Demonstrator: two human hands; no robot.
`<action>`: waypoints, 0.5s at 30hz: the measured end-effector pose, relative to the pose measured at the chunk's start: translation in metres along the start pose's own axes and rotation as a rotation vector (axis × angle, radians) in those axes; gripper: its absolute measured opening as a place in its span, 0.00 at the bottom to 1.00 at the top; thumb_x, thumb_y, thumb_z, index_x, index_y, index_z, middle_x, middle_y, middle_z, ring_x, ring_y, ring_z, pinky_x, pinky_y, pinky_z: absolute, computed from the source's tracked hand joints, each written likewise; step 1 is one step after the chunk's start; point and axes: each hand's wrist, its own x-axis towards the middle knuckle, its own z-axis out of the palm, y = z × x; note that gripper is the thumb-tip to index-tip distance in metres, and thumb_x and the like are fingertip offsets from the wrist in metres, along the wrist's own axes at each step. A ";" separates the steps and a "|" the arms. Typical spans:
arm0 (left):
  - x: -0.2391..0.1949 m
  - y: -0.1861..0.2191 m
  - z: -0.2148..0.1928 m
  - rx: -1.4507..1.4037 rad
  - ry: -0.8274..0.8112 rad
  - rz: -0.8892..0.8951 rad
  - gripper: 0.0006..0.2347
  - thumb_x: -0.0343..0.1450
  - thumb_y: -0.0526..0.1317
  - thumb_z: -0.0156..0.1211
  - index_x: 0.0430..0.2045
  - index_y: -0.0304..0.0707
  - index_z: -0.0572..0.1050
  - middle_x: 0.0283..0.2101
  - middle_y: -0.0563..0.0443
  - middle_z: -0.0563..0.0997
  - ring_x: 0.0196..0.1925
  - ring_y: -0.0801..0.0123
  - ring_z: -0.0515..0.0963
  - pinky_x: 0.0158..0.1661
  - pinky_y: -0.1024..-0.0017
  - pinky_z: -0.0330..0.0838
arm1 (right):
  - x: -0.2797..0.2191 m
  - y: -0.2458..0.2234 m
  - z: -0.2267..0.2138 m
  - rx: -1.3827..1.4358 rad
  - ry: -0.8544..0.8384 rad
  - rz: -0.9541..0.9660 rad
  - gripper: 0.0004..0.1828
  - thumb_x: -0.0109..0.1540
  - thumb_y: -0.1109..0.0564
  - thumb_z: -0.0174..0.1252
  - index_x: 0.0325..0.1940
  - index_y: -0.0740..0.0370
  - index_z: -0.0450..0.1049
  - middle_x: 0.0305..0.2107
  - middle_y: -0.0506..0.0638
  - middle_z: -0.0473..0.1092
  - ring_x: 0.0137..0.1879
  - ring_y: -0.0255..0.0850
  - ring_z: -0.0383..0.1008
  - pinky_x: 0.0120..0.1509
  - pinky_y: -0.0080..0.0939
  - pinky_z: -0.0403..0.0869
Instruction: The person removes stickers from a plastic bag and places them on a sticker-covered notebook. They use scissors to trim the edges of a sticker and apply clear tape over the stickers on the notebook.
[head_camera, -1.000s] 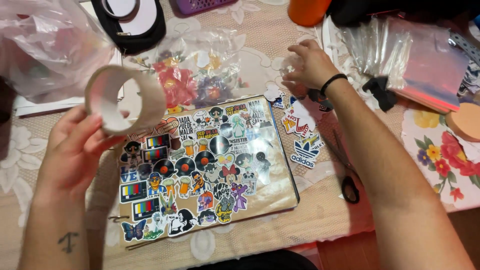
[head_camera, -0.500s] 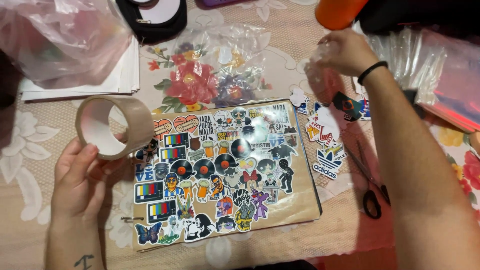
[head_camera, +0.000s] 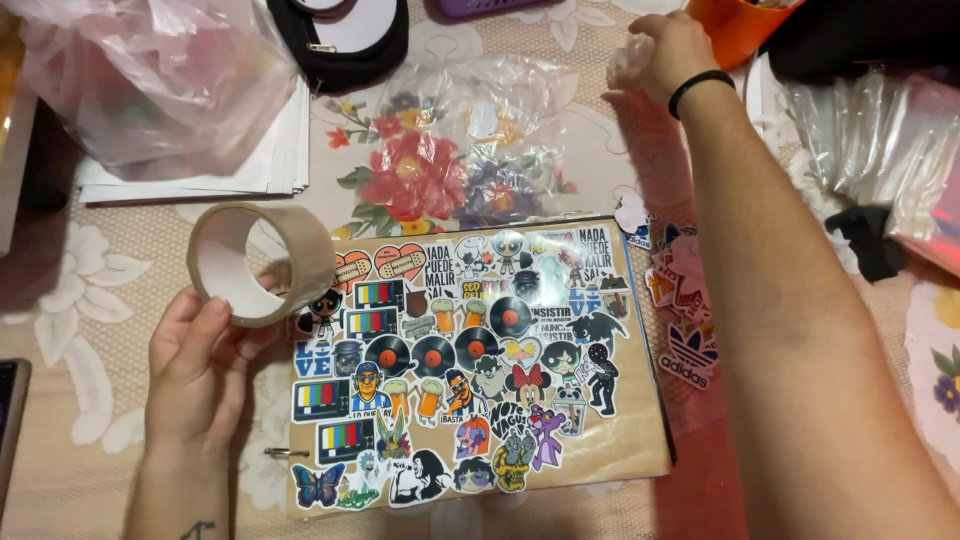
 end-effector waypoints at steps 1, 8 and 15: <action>0.000 0.001 -0.001 0.002 0.001 -0.003 0.14 0.70 0.41 0.62 0.46 0.40 0.70 0.46 0.39 0.82 0.41 0.68 0.81 0.30 0.81 0.71 | 0.003 0.002 0.000 0.001 -0.004 0.002 0.41 0.50 0.47 0.79 0.64 0.56 0.72 0.57 0.64 0.62 0.60 0.62 0.64 0.65 0.60 0.66; -0.005 0.003 0.001 0.016 0.002 0.016 0.15 0.69 0.42 0.63 0.47 0.40 0.70 0.47 0.38 0.82 0.41 0.66 0.81 0.33 0.78 0.74 | 0.030 0.042 0.014 -0.121 0.123 -0.096 0.21 0.76 0.46 0.43 0.44 0.65 0.71 0.34 0.72 0.71 0.40 0.73 0.70 0.40 0.68 0.66; -0.005 0.004 0.000 0.012 0.000 0.024 0.16 0.69 0.41 0.63 0.48 0.38 0.70 0.47 0.38 0.82 0.42 0.65 0.83 0.33 0.78 0.77 | 0.027 0.049 0.012 -0.028 0.452 -0.237 0.08 0.61 0.64 0.59 0.39 0.57 0.83 0.37 0.55 0.77 0.44 0.57 0.74 0.41 0.56 0.71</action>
